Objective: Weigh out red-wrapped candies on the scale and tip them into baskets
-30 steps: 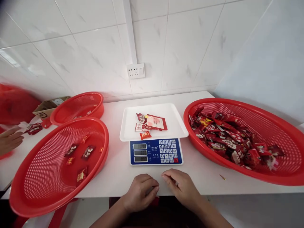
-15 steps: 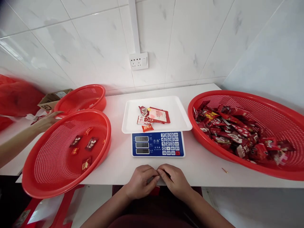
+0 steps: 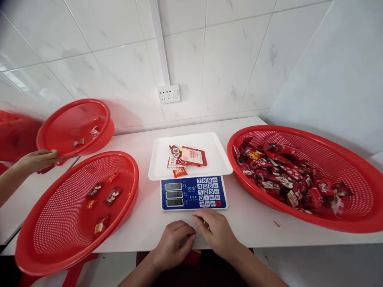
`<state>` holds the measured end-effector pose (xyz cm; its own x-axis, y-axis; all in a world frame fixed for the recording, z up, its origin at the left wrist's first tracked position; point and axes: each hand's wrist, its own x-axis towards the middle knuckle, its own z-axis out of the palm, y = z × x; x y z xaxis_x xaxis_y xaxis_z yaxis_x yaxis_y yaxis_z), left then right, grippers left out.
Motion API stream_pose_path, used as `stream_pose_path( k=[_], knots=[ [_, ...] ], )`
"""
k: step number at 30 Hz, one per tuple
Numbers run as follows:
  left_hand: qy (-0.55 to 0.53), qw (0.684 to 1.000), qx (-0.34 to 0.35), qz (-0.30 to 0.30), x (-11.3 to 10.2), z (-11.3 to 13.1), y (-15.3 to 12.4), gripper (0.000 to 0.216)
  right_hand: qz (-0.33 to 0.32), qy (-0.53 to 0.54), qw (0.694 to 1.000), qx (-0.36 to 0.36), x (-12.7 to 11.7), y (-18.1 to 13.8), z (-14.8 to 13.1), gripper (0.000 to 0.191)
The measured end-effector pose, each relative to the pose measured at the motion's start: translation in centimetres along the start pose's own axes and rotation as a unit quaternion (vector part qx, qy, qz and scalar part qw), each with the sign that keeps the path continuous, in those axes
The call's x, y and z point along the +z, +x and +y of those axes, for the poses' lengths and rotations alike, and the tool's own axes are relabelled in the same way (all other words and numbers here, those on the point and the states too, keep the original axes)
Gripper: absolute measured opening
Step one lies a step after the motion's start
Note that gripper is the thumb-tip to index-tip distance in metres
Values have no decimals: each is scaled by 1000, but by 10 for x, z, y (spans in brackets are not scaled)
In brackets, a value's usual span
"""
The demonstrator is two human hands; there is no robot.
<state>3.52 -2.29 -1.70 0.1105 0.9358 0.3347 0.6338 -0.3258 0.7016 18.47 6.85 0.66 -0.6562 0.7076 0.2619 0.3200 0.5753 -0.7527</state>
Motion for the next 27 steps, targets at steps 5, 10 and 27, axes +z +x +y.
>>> stream_pose_path(
  k=[5, 10, 27],
  knots=[
    [-1, 1000, -11, -1, -1, 1, 1, 17, 60, -141, 983, -104, -21, 58, -14, 27],
    [6, 1000, -19, 15, 1, 0, 0, 16, 20, -250, 960, -121, -22, 94, -25, 28],
    [-30, 999, -19, 17, 14, -22, 3, 14, -105, -271, 957, 24, -28, 158, -13, 55]
  ],
)
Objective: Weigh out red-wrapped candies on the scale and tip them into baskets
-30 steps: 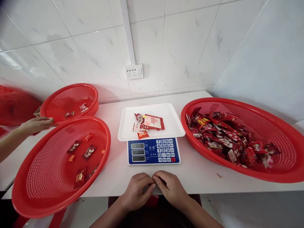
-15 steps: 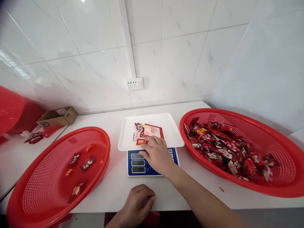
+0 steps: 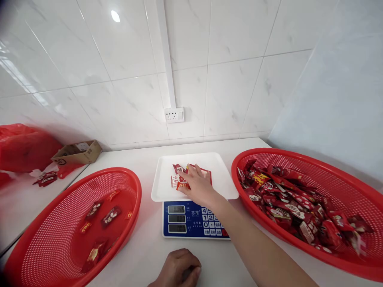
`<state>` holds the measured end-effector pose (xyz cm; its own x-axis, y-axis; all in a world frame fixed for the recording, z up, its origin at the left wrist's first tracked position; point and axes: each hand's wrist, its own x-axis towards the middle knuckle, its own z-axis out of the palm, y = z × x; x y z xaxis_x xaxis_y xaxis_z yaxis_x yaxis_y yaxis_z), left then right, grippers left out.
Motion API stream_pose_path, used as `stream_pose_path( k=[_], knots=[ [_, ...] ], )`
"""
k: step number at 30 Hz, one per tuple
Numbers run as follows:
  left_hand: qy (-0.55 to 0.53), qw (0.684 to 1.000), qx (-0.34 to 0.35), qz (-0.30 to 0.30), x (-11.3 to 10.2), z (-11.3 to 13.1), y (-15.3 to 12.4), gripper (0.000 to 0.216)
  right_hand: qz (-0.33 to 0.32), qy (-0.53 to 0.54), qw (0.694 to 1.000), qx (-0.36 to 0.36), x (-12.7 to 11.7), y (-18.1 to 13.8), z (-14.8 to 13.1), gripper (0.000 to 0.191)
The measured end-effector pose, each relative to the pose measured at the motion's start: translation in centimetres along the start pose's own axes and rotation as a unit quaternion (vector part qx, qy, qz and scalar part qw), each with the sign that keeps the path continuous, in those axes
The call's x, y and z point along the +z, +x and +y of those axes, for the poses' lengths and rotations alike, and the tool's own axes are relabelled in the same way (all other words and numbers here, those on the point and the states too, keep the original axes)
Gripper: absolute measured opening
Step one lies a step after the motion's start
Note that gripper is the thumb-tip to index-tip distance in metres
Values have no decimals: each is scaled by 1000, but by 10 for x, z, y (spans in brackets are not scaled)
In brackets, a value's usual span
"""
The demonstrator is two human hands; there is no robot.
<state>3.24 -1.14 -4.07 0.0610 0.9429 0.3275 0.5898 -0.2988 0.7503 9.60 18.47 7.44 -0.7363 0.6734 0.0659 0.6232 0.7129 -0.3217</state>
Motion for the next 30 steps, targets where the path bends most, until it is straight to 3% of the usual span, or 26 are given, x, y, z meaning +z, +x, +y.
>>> stream_pose_path(
  k=[5, 11, 14, 19, 22, 30],
  knots=[
    [-11, 1000, -2, -2, 4, -4, -1, 15, -26, -22, 999, 4, 9, 19, -11, 44],
    [-12, 1000, 23, 5, 2, -1, 0, 14, -12, -11, 1000, -16, 5, 41, -8, 48],
    [-10, 1000, 3, -7, -2, 2, 0, 14, -3, 7, 1000, -18, -2, 36, 2, 50],
    [-22, 999, -31, -35, -1, -4, -5, 13, 7, 13, 999, 50, -1, 17, 28, 48],
    [-25, 999, -25, -21, 5, -12, -8, 13, 27, 8, 999, 29, 3, 8, 36, 48],
    [-14, 1000, -5, -8, 5, -10, -5, 13, 93, 30, 992, 75, -11, -3, 25, 44]
  ],
)
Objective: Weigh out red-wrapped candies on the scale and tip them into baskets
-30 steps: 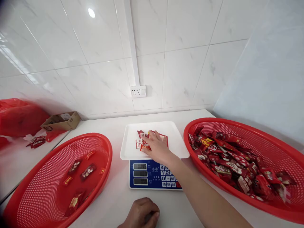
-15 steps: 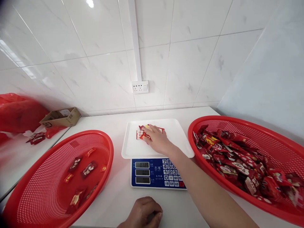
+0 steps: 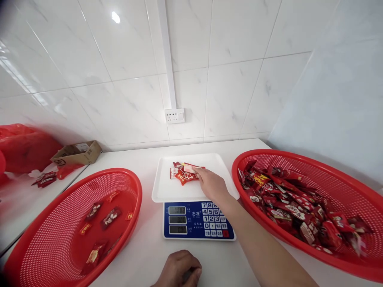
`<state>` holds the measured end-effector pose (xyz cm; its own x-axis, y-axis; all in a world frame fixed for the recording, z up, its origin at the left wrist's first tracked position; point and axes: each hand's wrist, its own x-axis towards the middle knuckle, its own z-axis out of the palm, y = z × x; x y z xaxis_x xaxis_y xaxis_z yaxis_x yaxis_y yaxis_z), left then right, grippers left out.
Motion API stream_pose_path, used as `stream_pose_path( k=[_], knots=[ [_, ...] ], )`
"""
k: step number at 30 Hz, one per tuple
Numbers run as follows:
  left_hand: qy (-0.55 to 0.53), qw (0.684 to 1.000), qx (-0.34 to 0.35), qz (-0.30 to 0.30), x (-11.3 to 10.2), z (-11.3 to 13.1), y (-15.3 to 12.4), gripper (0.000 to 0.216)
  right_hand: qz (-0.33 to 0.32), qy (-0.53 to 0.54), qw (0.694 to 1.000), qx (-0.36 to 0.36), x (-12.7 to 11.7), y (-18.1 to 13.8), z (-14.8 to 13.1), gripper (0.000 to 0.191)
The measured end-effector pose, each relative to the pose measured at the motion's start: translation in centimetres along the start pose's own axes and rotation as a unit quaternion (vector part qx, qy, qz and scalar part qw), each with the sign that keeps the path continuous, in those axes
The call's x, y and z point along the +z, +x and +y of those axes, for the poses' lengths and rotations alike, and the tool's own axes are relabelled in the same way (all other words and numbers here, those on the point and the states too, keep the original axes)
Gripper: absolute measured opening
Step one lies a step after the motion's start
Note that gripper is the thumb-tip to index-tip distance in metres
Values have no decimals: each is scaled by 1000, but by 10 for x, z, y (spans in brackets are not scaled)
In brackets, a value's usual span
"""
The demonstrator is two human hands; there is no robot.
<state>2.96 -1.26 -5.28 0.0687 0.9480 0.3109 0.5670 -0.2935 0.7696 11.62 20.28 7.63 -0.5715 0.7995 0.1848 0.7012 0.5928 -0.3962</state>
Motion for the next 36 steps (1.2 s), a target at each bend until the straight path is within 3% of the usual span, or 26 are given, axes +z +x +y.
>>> stream_pose_path(
  k=[5, 12, 18, 24, 36],
  knots=[
    [3, 1000, -10, 6, -3, 8, 1, 13, 10, -2, 1000, 11, -8, -6, -8, 43],
    [13, 999, -18, 24, -4, 17, 3, 14, -9, 90, 994, -64, -13, -28, -15, 42],
    [15, 1000, -15, 16, -10, 21, 5, 16, 66, 96, 992, -47, -12, -18, -7, 43],
    [9, 999, -50, 7, -8, 20, 4, 15, 22, 38, 998, -49, 6, -11, 0, 39],
    [10, 999, -34, 37, -3, 15, 1, 16, -33, -8, 998, -50, 11, -8, -12, 40]
  ],
)
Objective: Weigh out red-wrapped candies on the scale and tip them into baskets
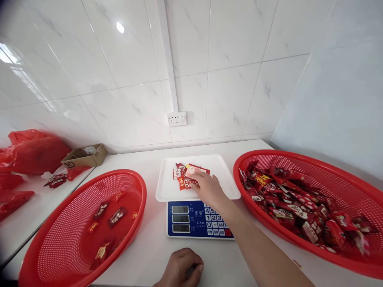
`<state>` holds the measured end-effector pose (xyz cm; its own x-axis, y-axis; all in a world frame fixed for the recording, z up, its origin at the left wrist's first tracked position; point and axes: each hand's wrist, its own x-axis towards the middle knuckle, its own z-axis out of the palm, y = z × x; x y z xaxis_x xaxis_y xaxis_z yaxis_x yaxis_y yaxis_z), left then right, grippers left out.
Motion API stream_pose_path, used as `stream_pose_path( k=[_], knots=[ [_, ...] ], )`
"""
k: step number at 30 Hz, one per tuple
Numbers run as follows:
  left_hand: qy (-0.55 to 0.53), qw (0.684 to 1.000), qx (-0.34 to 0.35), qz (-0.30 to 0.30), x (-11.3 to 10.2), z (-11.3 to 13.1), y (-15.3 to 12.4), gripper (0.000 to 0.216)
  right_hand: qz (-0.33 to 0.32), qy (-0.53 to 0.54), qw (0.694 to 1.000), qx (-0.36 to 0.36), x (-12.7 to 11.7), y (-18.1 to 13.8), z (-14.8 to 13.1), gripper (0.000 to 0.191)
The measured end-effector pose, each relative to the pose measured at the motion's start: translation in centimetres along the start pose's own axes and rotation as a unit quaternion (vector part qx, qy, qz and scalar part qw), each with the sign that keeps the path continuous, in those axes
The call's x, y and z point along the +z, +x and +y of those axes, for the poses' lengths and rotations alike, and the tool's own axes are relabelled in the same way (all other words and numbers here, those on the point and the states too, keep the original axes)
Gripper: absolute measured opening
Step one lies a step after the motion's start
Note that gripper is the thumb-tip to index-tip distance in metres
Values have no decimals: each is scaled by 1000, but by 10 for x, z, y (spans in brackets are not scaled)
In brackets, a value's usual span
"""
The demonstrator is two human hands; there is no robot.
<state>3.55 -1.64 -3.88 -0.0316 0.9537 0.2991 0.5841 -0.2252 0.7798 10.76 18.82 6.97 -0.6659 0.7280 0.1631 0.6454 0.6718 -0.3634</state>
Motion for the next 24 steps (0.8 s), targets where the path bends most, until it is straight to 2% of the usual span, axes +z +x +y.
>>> stream_pose_path(
  k=[2, 6, 9, 14, 17, 20, 22, 24],
  knots=[
    [0, 1000, 14, 3, -1, 1, 1, 17, -1, -7, 1000, 1, -1, 8, -7, 42],
    [7, 1000, 25, -7, -2, 4, 3, 18, -49, -29, 998, -4, 2, 36, -24, 54],
    [11, 1000, 22, -1, -3, 5, 2, 17, -78, -26, 996, -26, 7, 53, -29, 51],
    [6, 1000, 7, 0, -2, 5, 0, 17, -87, -13, 994, -66, 5, 51, -27, 45],
    [-10, 1000, 14, 1, -1, 6, 0, 16, -28, 22, 997, -63, -7, 28, -23, 50],
    [-26, 999, 15, 22, -9, 9, -2, 14, 129, 135, 978, -89, -15, -15, -11, 44],
    [-7, 998, 37, 55, -24, 15, -2, 13, 199, 185, 958, -92, -12, -53, 2, 35],
    [42, 991, 89, 96, -46, 25, 0, 15, 207, 218, 951, -74, 0, -93, 15, 23]
  ],
)
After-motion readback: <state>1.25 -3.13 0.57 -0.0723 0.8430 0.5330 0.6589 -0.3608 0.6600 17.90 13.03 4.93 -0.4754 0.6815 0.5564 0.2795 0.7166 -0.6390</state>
